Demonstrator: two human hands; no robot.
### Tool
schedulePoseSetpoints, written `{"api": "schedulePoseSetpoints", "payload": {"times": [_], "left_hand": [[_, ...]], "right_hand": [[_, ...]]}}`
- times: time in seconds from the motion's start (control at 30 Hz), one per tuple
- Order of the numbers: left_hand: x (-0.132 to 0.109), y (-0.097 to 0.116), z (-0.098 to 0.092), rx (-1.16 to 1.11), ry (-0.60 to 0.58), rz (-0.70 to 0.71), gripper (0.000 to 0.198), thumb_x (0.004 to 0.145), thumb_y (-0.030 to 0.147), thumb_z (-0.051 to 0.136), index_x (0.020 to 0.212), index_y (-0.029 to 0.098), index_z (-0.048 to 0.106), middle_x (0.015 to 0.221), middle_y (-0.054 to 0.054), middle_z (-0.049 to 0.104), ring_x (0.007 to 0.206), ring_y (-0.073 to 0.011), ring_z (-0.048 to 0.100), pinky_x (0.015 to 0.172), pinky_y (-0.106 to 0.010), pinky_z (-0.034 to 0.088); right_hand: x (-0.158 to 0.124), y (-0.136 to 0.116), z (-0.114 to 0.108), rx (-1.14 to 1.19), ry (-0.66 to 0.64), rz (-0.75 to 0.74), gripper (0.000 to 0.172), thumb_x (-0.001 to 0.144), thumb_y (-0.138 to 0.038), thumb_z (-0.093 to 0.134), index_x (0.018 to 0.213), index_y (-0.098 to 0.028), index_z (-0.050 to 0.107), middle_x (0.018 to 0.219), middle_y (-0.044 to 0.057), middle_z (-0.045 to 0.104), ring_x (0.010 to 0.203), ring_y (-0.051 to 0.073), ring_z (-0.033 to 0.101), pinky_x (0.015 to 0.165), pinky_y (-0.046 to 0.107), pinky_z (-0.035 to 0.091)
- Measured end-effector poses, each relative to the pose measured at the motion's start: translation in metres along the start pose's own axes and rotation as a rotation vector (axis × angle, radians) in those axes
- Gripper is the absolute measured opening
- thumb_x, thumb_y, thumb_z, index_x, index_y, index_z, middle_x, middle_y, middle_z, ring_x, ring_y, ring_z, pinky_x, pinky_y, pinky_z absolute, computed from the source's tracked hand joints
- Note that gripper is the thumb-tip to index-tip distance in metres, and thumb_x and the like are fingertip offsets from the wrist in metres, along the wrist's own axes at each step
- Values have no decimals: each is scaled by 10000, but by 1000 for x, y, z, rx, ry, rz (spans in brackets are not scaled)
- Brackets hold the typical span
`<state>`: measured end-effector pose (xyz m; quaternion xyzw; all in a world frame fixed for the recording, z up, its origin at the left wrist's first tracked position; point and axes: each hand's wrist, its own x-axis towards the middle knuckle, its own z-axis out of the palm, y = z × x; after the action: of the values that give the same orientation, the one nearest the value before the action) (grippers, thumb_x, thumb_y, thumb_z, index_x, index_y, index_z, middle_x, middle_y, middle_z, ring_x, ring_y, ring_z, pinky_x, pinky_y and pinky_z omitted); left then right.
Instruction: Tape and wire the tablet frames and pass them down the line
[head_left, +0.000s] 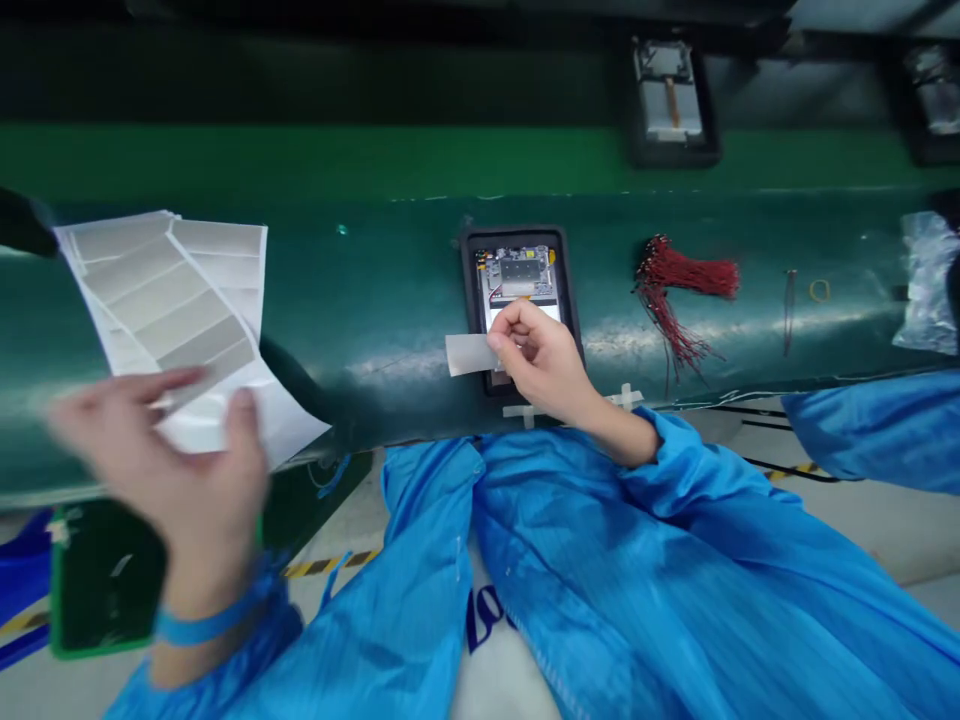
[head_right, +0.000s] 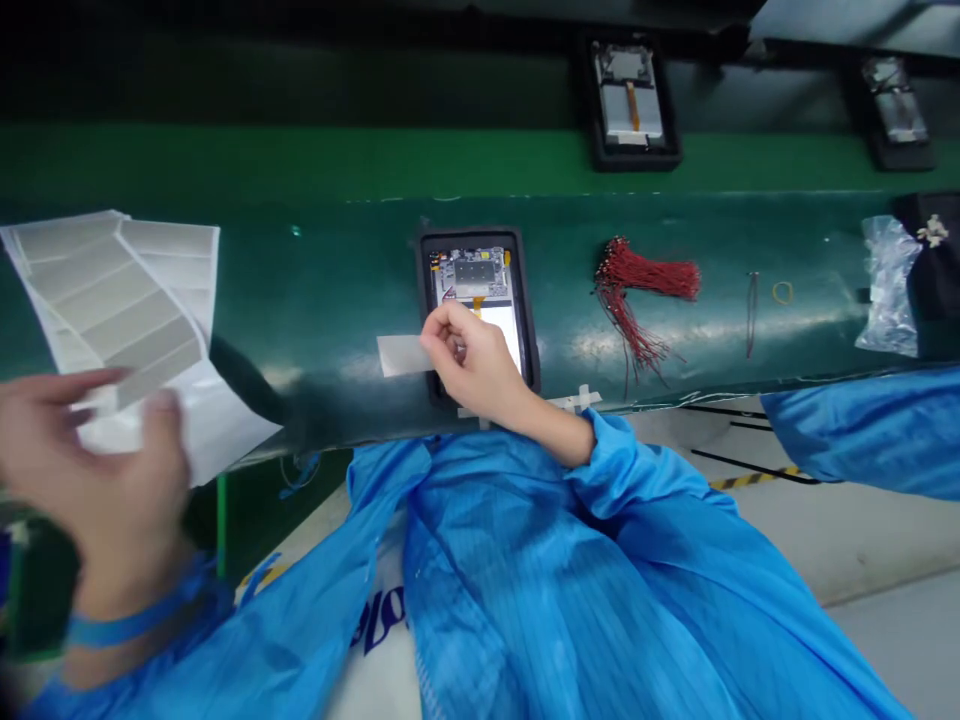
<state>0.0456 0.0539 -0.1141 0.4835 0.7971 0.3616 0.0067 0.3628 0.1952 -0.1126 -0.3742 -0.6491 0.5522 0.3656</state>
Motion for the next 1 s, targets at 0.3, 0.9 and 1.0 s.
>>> {"api": "schedulePoseSetpoints", "payload": {"times": [0.3,0.9,1.0], "left_hand": [[-35,122,82,-582,-603,81,311,993,338,677,739,188,580,678,11,534,635,-143,497,642,-294,423],[-89,91,117,-374,-477,283,339,973,279,637,1305,214,663,1172,-129,709,1164,-299,599,1041,-498,551],[-88,91,117,-344,-515,320,360,971,294,644,1323,227,673,1212,-126,710,1165,-307,589,1057,-510,527]], "right_hand": [[-17,-16,-8,-415,154,-204,93,1024,-246,542,932,-244,553,837,-3,622,668,112,549,630,291,455],[-52,27,-41,-335,17,297,47,898,-220,633,856,-207,616,719,-28,637,635,113,586,641,266,457],[-49,27,-42,-348,16,311,52,900,-220,622,850,-208,615,714,-26,643,629,115,592,645,267,462]]}}
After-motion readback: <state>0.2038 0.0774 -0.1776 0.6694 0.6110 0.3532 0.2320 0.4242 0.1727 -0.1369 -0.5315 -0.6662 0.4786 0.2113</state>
